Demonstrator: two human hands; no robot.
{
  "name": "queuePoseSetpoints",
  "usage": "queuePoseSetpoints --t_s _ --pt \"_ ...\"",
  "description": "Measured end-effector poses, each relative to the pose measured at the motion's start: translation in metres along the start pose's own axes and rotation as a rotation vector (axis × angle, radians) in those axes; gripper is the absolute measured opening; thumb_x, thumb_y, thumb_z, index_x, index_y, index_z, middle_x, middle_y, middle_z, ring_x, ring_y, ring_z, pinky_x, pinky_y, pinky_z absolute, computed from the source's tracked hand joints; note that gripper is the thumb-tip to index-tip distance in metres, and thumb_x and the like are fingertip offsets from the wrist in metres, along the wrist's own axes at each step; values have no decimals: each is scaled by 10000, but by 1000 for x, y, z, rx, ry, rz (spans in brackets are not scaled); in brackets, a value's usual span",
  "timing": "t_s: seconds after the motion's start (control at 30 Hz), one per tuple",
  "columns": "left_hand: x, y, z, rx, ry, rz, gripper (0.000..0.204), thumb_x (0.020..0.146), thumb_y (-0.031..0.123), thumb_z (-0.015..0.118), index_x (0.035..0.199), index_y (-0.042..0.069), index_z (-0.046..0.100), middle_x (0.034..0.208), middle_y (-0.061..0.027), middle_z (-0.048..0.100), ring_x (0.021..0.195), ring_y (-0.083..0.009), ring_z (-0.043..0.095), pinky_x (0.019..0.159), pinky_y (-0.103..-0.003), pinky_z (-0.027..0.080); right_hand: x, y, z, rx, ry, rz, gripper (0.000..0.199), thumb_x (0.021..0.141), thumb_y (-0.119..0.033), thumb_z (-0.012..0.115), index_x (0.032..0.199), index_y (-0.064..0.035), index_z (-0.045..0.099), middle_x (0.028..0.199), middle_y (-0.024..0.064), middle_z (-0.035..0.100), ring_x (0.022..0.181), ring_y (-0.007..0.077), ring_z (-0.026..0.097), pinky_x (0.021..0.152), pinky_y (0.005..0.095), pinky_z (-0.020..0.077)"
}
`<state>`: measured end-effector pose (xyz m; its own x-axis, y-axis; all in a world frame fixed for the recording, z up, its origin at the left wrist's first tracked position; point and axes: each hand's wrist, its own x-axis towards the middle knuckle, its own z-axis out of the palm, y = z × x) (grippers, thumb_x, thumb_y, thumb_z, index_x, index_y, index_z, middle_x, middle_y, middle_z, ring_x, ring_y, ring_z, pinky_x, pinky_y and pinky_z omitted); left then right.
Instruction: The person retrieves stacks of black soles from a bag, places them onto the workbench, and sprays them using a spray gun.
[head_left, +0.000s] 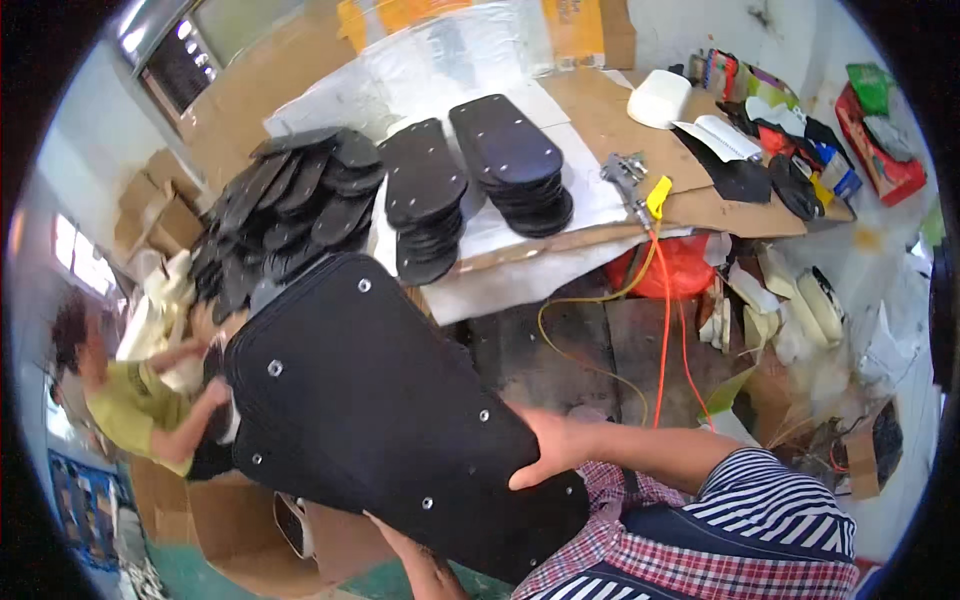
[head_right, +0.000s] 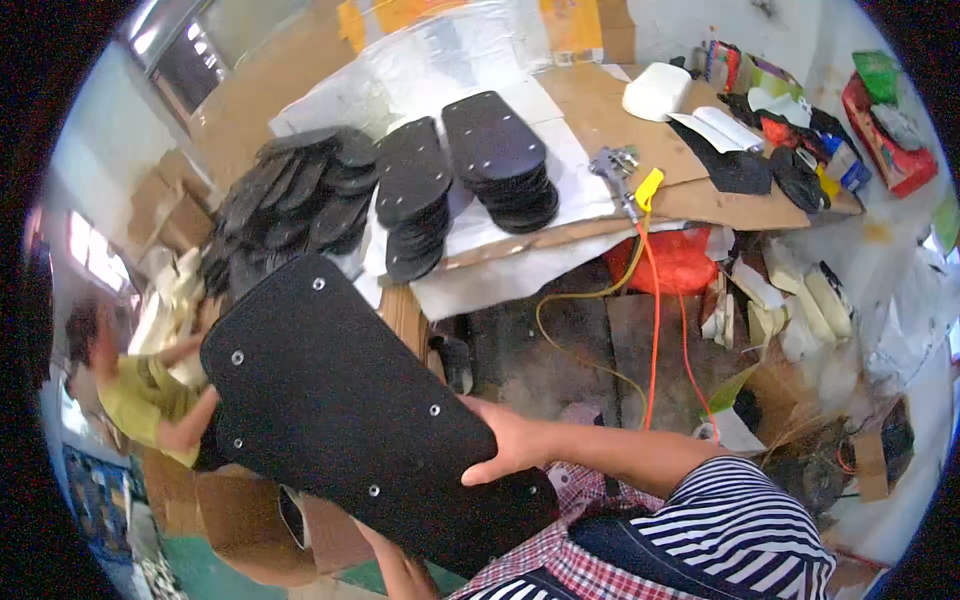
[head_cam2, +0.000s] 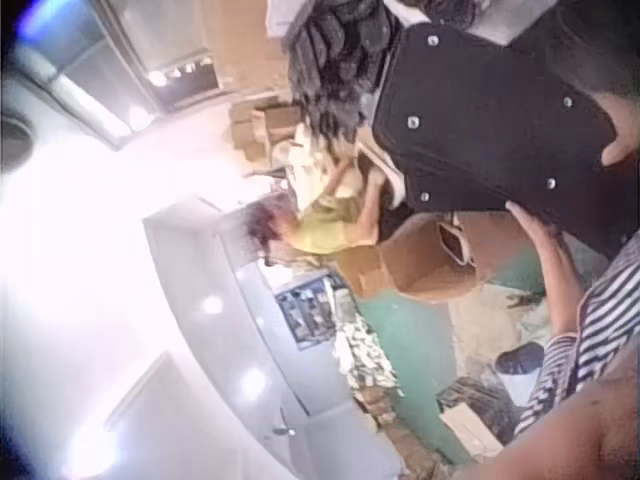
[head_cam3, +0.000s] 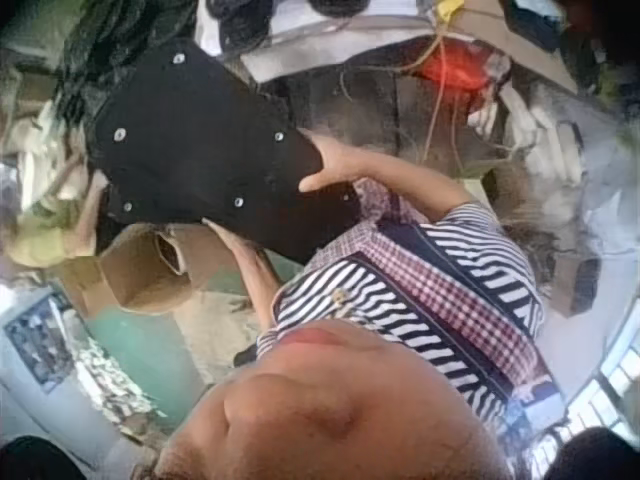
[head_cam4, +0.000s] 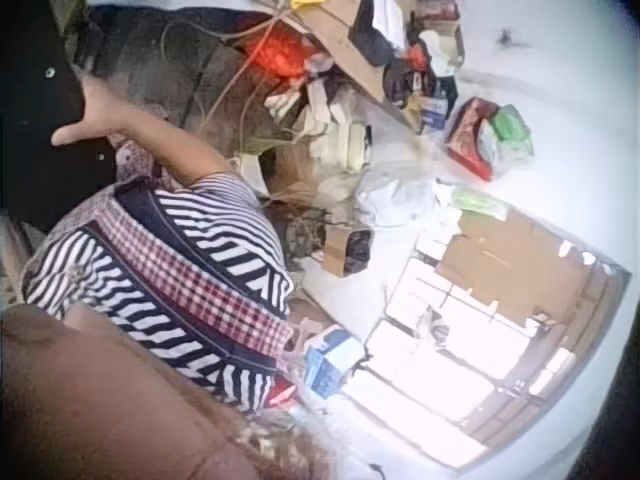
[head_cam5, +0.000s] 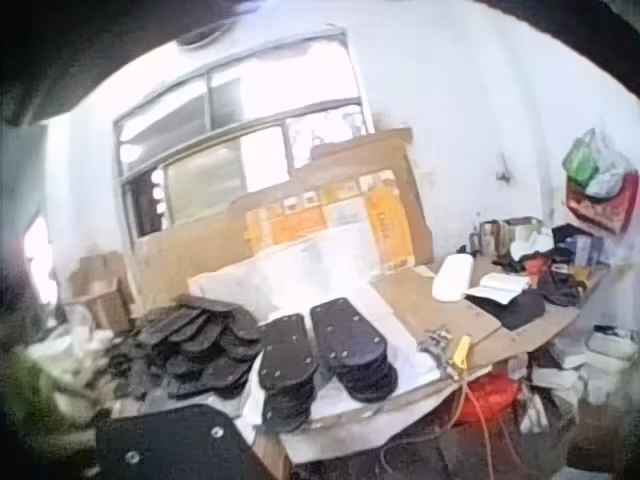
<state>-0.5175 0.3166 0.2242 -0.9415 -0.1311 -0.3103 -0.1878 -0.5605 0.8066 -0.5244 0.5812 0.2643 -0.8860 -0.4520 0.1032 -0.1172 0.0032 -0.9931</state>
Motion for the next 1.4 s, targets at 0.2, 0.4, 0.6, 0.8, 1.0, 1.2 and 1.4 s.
queuePoseSetpoints --t_s 0.2,0.4,0.6,0.8,1.0,1.2,1.4 --pt "79 -7 211 260 -31 -147 651 924 540 248 1365 64 306 1380 -121 346 1228 -325 372 1012 -439 334 2 -46 -156 -130 310 -2 894 637 -346 753 1327 -4 300 1252 176 455 1169 255 439 991 375 339" --pt "159 -23 351 95 -354 -389 748 857 594 414 1351 42 314 1367 -174 345 1213 -344 385 1000 -459 351 18 -78 -274 -116 549 76 901 640 -359 759 1325 10 306 1232 159 473 1131 226 465 971 350 358" --pt "261 -56 438 -12 -507 -506 684 872 538 454 1283 -5 389 1234 -177 495 1102 -298 511 941 -430 420 66 -78 -368 -146 671 62 823 684 -433 718 1276 25 376 1175 155 517 1101 229 492 949 350 376" --pt "338 -61 520 219 -521 -447 673 875 549 431 1211 -33 452 1084 -172 569 908 -290 590 807 -373 481 131 -61 -457 -261 677 234 785 701 -442 704 1257 27 409 1152 158 544 1064 224 517 916 342 401" --pt "421 -123 489 987 -471 481 534 914 342 432 1281 -42 377 1407 -214 245 1295 -351 235 1066 -402 183 182 -57 -494 -229 568 555 708 755 -424 672 1252 14 421 1147 153 553 1042 222 532 896 339 418" --pt "413 -68 505 1014 -342 334 629 870 365 519 1312 -43 333 1359 -246 324 1295 -375 245 1073 -421 174 146 -23 -501 -44 693 487 701 757 -423 672 1251 10 428 1169 156 543 1060 220 528 917 342 408" --pt "417 -79 501 1082 -436 297 855 744 384 685 1332 -74 266 1365 -259 297 1272 -353 298 1054 -381 237 153 -16 -507 -46 725 415 705 750 -434 682 1235 16 439 1137 157 567 1018 222 556 891 345 432"
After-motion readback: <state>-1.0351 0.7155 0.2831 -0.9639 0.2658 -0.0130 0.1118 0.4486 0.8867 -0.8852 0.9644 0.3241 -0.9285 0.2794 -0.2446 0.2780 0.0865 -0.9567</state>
